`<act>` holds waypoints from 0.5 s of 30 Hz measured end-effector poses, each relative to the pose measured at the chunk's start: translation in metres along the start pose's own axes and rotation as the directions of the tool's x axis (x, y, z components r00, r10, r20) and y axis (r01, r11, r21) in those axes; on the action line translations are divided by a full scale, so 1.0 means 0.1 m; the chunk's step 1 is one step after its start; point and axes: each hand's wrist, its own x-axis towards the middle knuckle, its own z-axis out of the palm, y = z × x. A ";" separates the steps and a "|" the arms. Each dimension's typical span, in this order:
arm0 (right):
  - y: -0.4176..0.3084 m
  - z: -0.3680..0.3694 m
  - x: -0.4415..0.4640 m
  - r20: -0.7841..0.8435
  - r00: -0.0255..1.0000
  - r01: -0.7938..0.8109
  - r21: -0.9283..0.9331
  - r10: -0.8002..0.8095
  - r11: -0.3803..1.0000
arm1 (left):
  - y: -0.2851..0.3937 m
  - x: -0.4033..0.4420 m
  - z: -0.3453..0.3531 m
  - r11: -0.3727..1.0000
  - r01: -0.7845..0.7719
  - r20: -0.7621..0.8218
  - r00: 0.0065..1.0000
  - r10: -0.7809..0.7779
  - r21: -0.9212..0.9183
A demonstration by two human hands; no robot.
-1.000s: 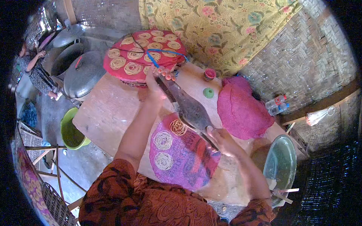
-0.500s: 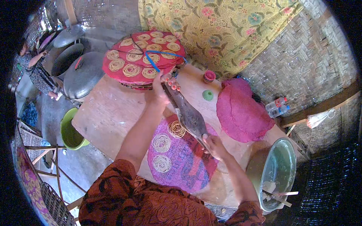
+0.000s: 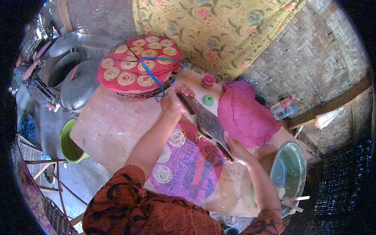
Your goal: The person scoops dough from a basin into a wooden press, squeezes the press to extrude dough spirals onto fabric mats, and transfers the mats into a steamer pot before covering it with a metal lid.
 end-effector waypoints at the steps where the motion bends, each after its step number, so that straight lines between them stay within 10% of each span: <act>1: 0.03 0.03 0.05 -0.025 0.998 0.062 -0.019 -0.063 0.998 | 0.02 0.03 0.03 1.000 -0.004 0.025 1.000 0.004 0.013; 15: -0.11 -0.05 -0.19 -0.145 0.986 0.067 -0.123 -0.085 0.990 | -0.03 0.03 0.37 0.995 -0.068 0.004 0.998 0.068 0.076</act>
